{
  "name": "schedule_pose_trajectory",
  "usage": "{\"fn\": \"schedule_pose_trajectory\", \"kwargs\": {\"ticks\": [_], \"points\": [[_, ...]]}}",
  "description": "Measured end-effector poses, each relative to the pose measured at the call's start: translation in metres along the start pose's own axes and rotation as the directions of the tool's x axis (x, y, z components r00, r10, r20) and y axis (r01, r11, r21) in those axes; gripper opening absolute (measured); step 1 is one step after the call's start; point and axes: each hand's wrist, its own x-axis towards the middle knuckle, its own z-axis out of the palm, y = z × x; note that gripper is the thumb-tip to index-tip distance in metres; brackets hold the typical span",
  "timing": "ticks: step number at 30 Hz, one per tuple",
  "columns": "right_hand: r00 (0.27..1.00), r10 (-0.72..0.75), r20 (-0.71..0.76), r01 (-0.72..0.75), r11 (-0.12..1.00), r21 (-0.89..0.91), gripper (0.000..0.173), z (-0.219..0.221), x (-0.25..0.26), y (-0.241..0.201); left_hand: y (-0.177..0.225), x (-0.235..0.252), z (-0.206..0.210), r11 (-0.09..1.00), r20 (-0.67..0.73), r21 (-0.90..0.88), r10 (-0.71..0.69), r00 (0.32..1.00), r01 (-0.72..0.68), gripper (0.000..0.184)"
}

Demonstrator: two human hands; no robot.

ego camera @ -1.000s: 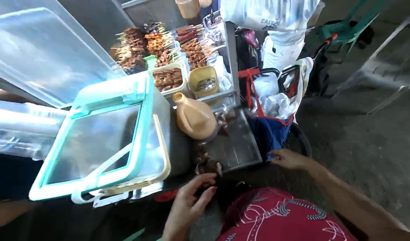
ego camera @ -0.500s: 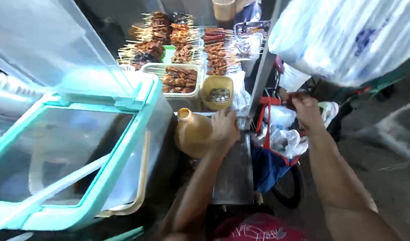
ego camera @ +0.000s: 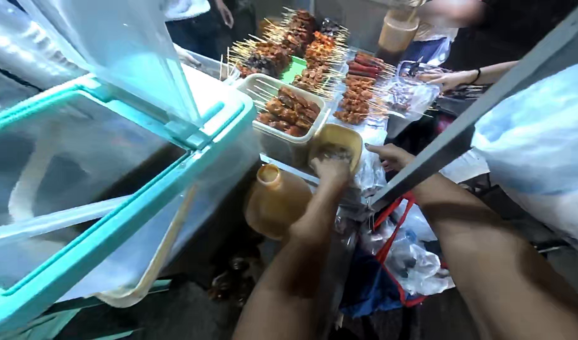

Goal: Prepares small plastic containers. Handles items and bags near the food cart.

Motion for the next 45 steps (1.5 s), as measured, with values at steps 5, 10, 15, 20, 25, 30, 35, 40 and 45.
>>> {"fn": "schedule_pose_trajectory", "kwargs": {"ticks": [5,10,15,20,25,30,35,40,45], "points": [[0.997,-0.002,-0.075,0.005,1.000,0.031,0.069,0.009,0.107,0.031,0.001,-0.011,-0.001,0.998,0.114,-0.056,-0.009,0.993,0.016,0.032],[0.982,-0.041,-0.184,0.044,0.999,0.012,0.047,0.007,0.096,0.016,0.001,-0.017,-0.006,0.996,0.115,-0.074,-0.035,0.993,0.044,0.038],[0.969,-0.204,-0.138,0.188,0.975,-0.122,0.033,-0.012,0.068,-0.006,0.002,-0.018,-0.006,0.994,0.128,-0.092,-0.042,0.991,0.054,0.042],[0.926,-0.303,-0.226,0.295,0.953,-0.070,0.033,-0.035,0.046,-0.034,0.003,-0.017,-0.006,0.994,0.144,-0.096,-0.046,0.989,0.060,0.043],[0.876,-0.316,-0.366,0.386,0.912,0.137,0.045,-0.039,0.048,-0.076,0.002,-0.016,-0.004,0.993,0.122,-0.105,-0.035,0.992,0.048,0.042],[0.895,-0.316,-0.314,0.445,0.597,0.668,0.040,-0.020,0.072,-0.098,0.002,-0.016,-0.002,0.993,0.116,-0.110,-0.027,0.993,0.040,0.044],[0.967,-0.182,-0.176,0.218,0.244,0.945,0.038,0.011,0.092,-0.080,0.002,-0.016,-0.002,0.994,0.121,-0.098,-0.027,0.992,0.039,0.043],[0.998,0.047,-0.040,0.022,0.343,0.939,0.044,0.014,0.113,-0.026,0.001,-0.015,-0.002,0.995,0.124,-0.094,-0.028,0.992,0.040,0.042],[0.973,0.225,-0.055,-0.142,0.766,0.627,0.052,-0.001,0.094,0.003,0.000,-0.016,-0.003,0.993,0.105,-0.110,-0.019,0.994,0.030,0.043]]}}
